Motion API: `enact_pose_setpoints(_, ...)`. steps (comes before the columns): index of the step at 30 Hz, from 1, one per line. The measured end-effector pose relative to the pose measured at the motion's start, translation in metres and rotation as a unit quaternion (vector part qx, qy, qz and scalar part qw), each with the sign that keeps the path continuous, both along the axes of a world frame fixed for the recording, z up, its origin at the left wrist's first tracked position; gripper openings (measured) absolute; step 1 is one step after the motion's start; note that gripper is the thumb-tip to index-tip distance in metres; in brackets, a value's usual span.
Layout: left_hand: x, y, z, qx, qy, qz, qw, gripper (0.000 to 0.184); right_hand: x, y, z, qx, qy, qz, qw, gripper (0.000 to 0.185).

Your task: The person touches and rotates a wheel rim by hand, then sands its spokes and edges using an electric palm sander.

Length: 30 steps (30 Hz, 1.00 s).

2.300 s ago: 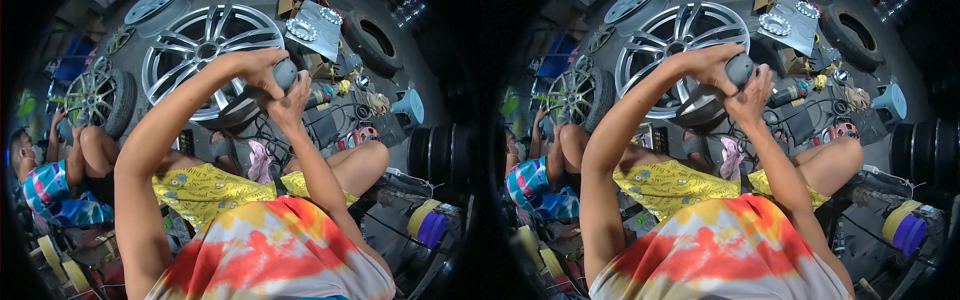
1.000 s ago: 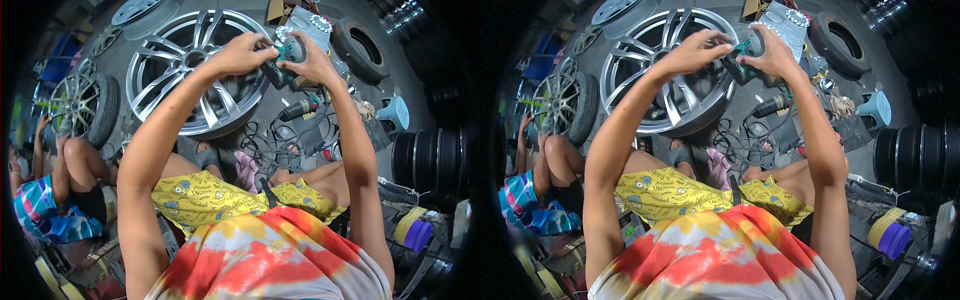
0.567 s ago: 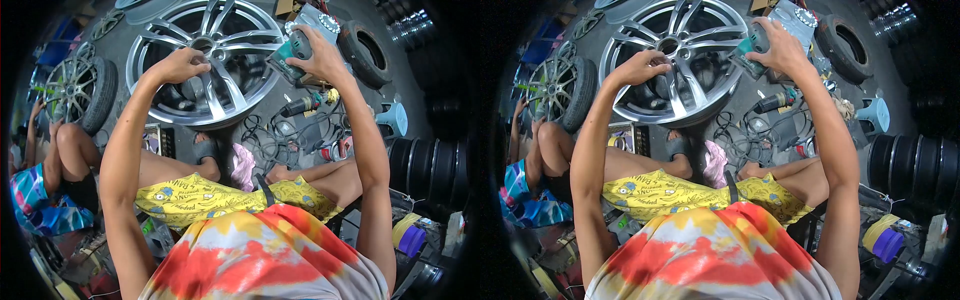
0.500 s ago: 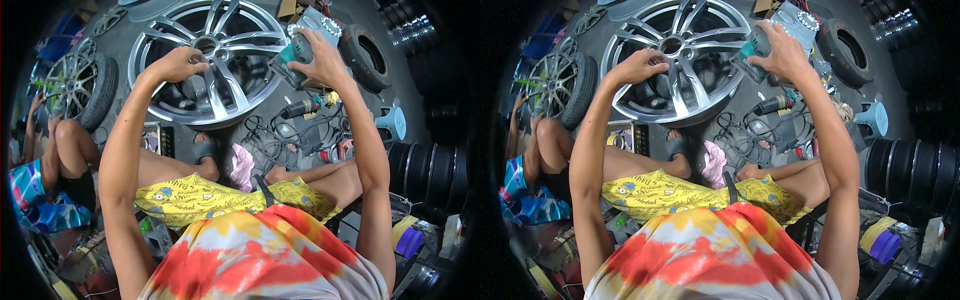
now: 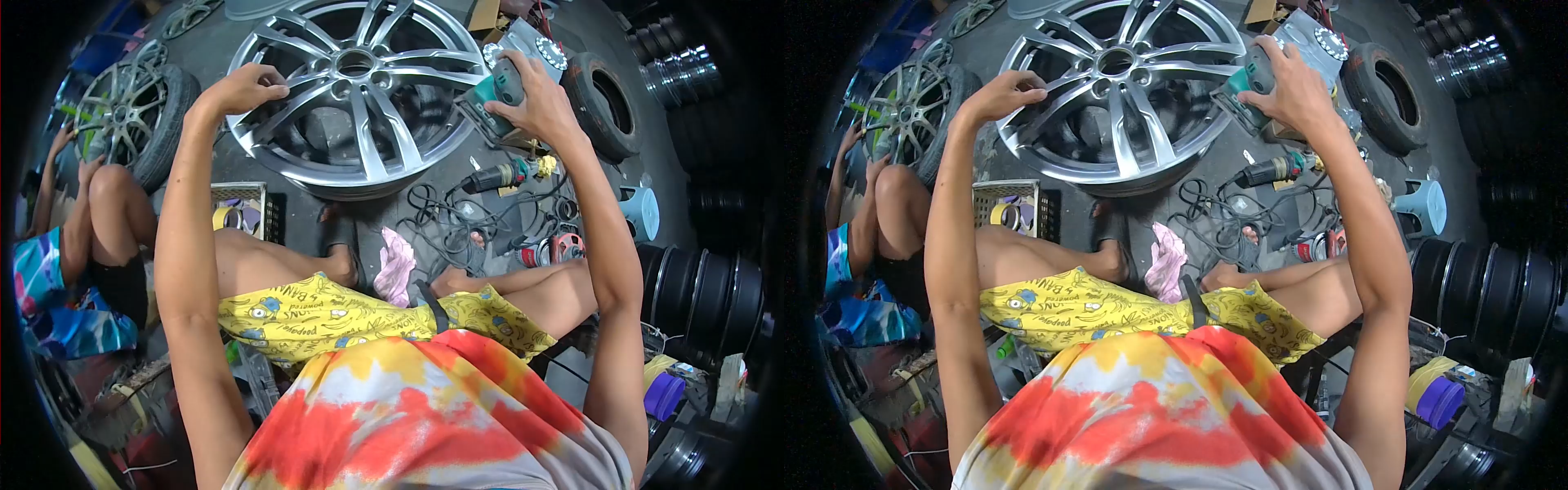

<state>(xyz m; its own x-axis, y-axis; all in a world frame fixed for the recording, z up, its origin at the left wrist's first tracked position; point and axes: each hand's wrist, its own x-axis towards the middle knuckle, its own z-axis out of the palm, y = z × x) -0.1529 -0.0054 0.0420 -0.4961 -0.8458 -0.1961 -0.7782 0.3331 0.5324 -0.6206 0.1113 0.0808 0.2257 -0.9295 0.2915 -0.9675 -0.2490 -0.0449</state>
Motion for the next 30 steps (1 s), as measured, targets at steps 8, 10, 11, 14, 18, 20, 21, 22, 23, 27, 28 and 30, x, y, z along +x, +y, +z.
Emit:
enact_pose_setpoints(8, 0.048, 0.004, -0.012, -0.028, -0.020, 0.079, 0.996, 0.049, 0.033, 0.055, 0.011, 0.099, -0.080, 0.064, 0.990, 0.083)
enact_pose_setpoints(10, 0.054, 0.004, -0.021, -0.034, -0.024, 0.102, 0.994, 0.053, 0.025, 0.043, 0.008, 0.084, -0.076, 0.064, 0.991, 0.082)
enact_pose_setpoints(11, 0.055, 0.005, -0.022, -0.041, -0.025, 0.124, 0.991, 0.058, 0.018, 0.034, 0.008, 0.069, -0.069, 0.063, 0.993, 0.082)
enact_pose_setpoints(14, 0.050, 0.009, -0.022, -0.041, -0.025, 0.119, 0.992, 0.072, -0.003, 0.003, 0.000, 0.033, -0.060, 0.069, 0.995, 0.081)
enact_pose_setpoints(18, 0.051, 0.016, -0.020, -0.095, -0.083, 0.113, 0.986, 0.093, 0.002, 0.009, 0.004, 0.043, -0.058, 0.097, 0.993, 0.077)
enact_pose_setpoints(20, 0.059, 0.016, -0.026, -0.144, -0.129, 0.155, 0.969, 0.110, 0.015, 0.025, 0.012, 0.082, -0.048, 0.103, 0.990, 0.073)
enact_pose_setpoints(21, 0.066, 0.015, -0.030, -0.142, -0.130, 0.156, 0.969, 0.110, 0.018, 0.027, 0.014, 0.084, -0.049, 0.104, 0.990, 0.073)
enact_pose_setpoints(22, 0.073, 0.015, -0.035, -0.130, -0.125, 0.178, 0.967, 0.116, 0.019, 0.031, 0.016, 0.082, -0.039, 0.129, 0.987, 0.074)
enact_pose_setpoints(23, 0.082, 0.013, -0.043, -0.119, -0.119, 0.198, 0.966, 0.122, 0.019, 0.034, 0.016, 0.080, -0.029, 0.153, 0.985, 0.074)
enact_pose_setpoints(27, 0.084, 0.019, -0.025, 0.189, -0.151, 0.223, 0.945, 0.125, 0.004, 0.017, 0.006, 0.055, -0.048, 0.097, 0.993, 0.086)
enact_pose_setpoints(28, 0.079, 0.028, -0.027, 0.190, -0.176, 0.207, 0.944, 0.126, 0.004, 0.013, 0.006, 0.064, -0.029, 0.062, 0.996, 0.091)
enact_pose_setpoints(30, 0.068, 0.044, -0.027, 0.244, -0.172, 0.199, 0.934, 0.127, 0.000, 0.007, 0.002, 0.048, -0.034, 0.081, 0.995, 0.091)
